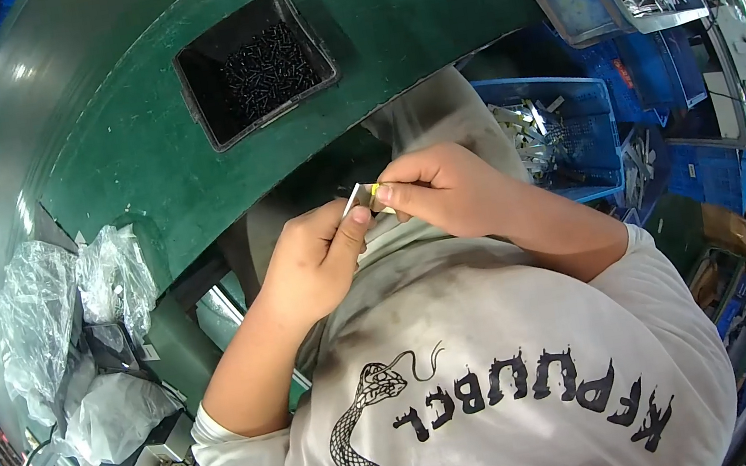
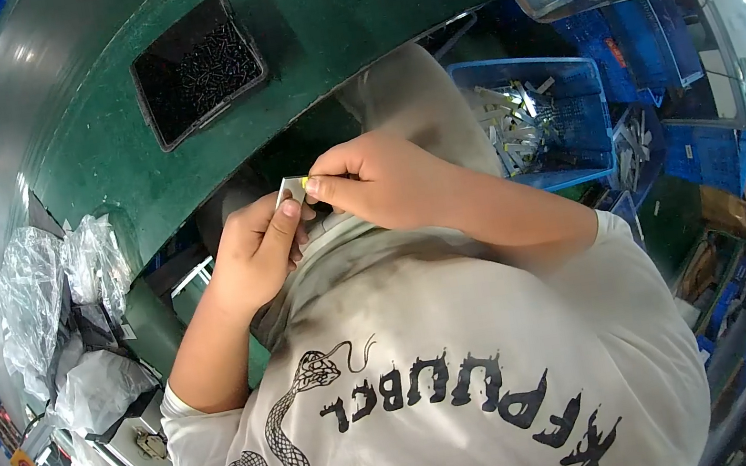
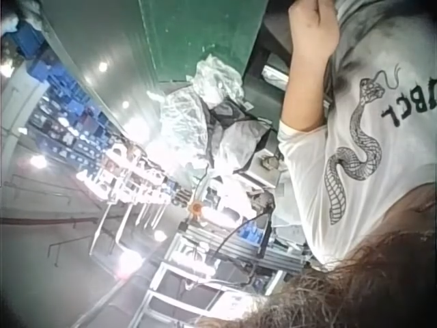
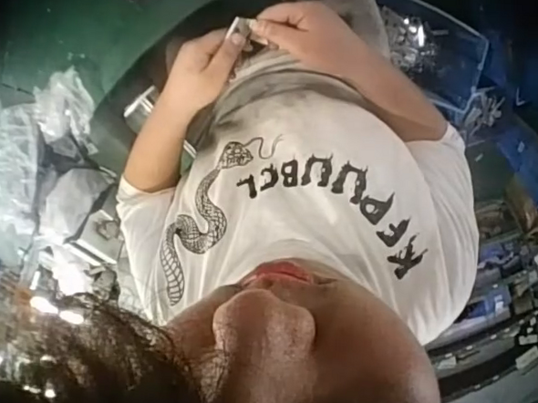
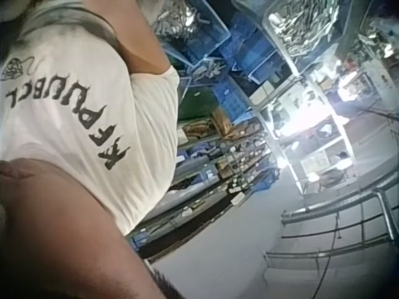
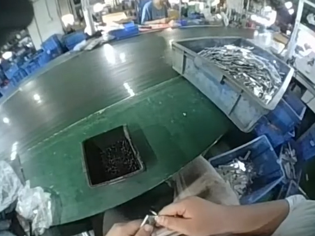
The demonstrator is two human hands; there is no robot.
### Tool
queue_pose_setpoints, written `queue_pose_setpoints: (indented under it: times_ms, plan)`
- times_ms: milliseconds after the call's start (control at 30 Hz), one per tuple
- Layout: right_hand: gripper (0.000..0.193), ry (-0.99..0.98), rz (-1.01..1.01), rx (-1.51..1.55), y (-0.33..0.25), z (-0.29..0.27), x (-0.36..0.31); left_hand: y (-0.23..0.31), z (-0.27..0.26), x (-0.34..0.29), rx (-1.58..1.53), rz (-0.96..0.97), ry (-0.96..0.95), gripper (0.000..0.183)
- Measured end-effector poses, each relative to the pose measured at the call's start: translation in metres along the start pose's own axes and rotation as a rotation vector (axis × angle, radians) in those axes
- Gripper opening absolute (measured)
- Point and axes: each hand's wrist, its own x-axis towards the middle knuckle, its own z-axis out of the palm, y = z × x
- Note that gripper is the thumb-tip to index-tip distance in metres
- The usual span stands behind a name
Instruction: Applying yellow adhesive tape to small electronic components on an assembly line.
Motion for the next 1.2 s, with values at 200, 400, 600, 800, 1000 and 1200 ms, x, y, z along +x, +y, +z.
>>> queue_pose_setpoints:
  times_ms: [200,400,600,800,1000,1200]
  plan:
    - [0.023,-0.001,0.009,0.007,0.000,0.000,0.001,0.001,0.006,0.003,0.044,0.191,0.132,0.022]
    - [0.020,0.042,0.003,-0.028,0.010,0.005,0.006,0.005,0.005,0.003,0.309,0.211,0.140,0.016]
    - [0.024,0.039,-0.002,0.091,0.007,0.004,0.006,0.008,0.008,0.001,0.223,0.012,0.161,0.024]
    - [0.026,0.004,-0.003,0.140,0.009,0.001,0.005,0.015,0.009,-0.002,0.413,0.105,0.215,0.042]
    - [0.022,-0.014,-0.028,0.067,0.006,-0.003,0.006,-0.001,0.013,0.003,0.480,0.375,0.297,0.039]
    - [0.019,-0.005,-0.082,0.047,0.004,-0.001,0.005,-0.003,0.013,0.002,0.602,0.479,0.339,0.040]
